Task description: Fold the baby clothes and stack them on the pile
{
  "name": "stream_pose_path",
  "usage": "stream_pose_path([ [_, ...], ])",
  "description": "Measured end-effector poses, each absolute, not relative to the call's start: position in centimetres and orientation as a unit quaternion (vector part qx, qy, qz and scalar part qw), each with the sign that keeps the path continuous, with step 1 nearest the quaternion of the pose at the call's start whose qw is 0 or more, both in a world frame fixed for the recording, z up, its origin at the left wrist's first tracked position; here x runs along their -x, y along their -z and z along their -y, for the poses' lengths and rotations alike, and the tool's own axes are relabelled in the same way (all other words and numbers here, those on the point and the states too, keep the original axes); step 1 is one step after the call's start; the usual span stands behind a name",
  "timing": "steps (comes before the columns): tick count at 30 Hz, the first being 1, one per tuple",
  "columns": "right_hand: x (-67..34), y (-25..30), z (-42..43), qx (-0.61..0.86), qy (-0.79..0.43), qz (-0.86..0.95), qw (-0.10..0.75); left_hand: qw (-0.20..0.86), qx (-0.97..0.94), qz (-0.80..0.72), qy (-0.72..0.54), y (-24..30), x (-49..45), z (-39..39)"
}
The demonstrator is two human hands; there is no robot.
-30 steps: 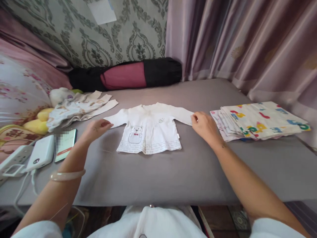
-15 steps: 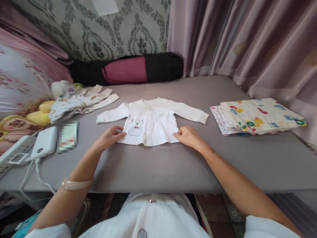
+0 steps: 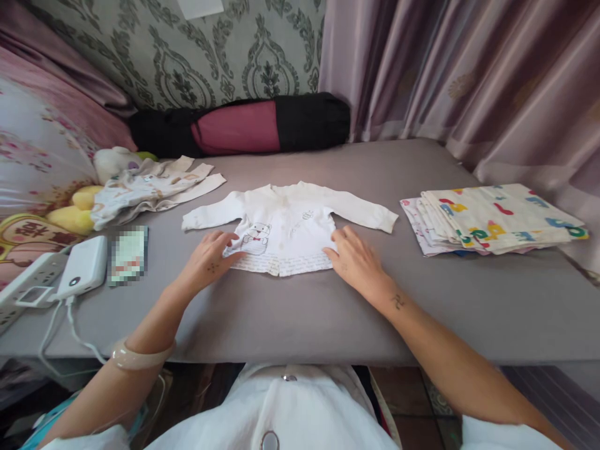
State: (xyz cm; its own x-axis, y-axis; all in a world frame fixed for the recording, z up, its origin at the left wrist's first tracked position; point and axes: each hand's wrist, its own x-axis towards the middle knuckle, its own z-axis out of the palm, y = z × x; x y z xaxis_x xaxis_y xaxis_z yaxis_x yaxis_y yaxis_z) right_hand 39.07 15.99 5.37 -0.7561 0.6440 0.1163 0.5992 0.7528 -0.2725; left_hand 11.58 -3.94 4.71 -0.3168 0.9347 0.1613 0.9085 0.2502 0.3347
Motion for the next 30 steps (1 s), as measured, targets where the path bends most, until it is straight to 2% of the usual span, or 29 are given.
stream_pose_path([
  [4, -36.9, -6.0, -13.3, 0.117, -0.204, 0.968, 0.081, 0.125, -0.696, -0.675, -0.209, -5.0, -15.1, 2.3],
  [6, -36.0, -5.9, -12.5, 0.068, -0.225, 0.970, 0.060, 0.143, -0.719, -0.651, -0.195, -4.9, -16.3, 1.7],
  [13, -35.3, -4.4, -12.5, 0.052, -0.208, 0.974, 0.077, 0.145, -0.682, -0.684, -0.214, -4.3, -16.9, 1.6],
  [20, -33.3, -4.9, -14.9, 0.220, -0.437, 0.864, 0.117, 0.146, -0.609, -0.733, -0.267, -5.7, -17.2, 0.7],
  [25, -33.0, -6.3, -15.0, 0.209, -0.456, 0.856, 0.124, 0.140, -0.626, -0.712, -0.286, -6.6, -17.8, 0.9],
  [27, -33.5, -6.5, -14.3, 0.179, -0.426, 0.880, 0.111, 0.157, -0.676, -0.675, -0.251, -6.6, -18.1, 1.4],
  [30, -34.3, -6.6, -13.6, 0.086, -0.395, 0.914, 0.027, 0.187, -0.684, -0.667, -0.228, -6.6, -18.1, 2.0],
])
